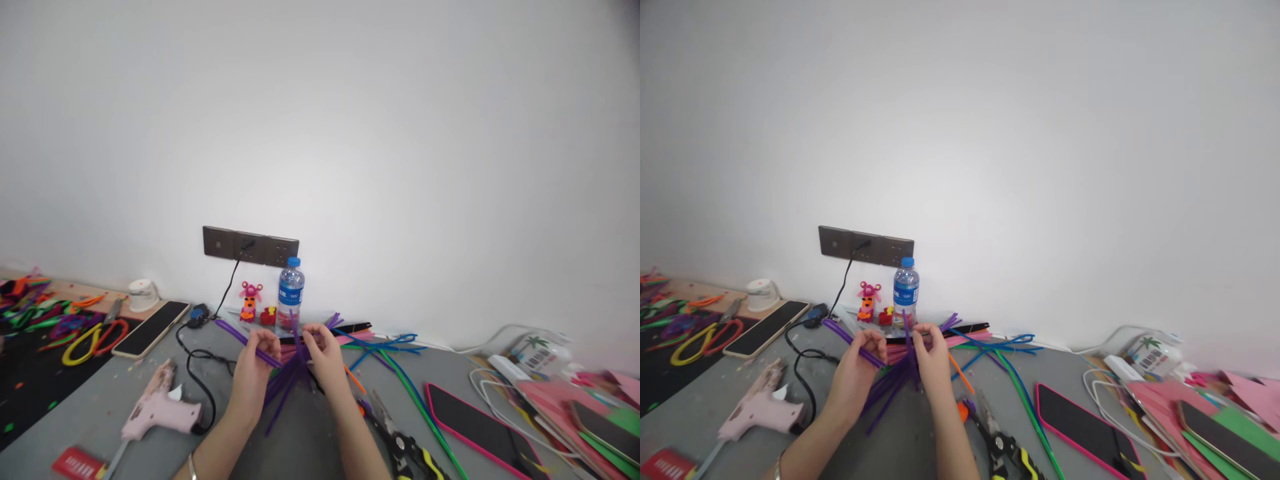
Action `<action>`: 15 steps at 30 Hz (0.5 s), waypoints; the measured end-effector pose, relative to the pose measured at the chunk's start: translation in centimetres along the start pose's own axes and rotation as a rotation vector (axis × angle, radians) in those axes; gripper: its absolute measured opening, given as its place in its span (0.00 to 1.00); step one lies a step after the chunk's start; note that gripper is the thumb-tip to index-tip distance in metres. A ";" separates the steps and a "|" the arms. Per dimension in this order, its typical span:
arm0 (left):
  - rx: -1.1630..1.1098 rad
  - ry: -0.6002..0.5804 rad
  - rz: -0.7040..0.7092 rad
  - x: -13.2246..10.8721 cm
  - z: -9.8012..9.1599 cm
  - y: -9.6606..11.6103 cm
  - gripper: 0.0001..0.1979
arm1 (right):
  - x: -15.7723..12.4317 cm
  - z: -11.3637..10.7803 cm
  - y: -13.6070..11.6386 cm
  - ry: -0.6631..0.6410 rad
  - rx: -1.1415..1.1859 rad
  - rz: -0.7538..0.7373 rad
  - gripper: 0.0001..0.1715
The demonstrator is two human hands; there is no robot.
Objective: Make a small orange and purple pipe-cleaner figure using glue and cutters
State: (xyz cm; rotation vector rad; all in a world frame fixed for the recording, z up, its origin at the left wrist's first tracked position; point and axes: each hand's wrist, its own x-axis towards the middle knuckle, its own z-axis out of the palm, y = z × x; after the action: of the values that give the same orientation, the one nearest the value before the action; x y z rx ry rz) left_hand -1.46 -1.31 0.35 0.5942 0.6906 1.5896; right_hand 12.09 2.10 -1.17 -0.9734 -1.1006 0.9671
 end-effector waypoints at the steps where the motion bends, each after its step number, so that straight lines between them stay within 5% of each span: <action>1: 0.010 0.001 -0.004 -0.1 0.1 0.0 0.18 | -0.1 0.1 -0.3 0.012 -0.021 -0.026 0.13; 5: 0.096 -0.007 0.018 -0.1 0.0 -0.4 0.20 | -0.7 0.6 -1.6 -0.064 -0.069 -0.080 0.13; 11: 0.228 -0.144 -0.006 -0.3 -0.6 -0.8 0.23 | -2.1 1.8 -2.6 -0.532 -0.027 0.045 0.09; 15: 0.339 -0.203 0.040 -0.6 -0.7 -1.0 0.22 | -2.3 1.9 -2.7 -0.591 0.011 0.095 0.15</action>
State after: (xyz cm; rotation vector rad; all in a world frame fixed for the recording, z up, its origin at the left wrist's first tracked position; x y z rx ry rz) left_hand -1.21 -1.88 -0.79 1.0096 0.8042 1.4326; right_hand 10.20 -0.63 1.12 -0.7495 -1.5418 1.3873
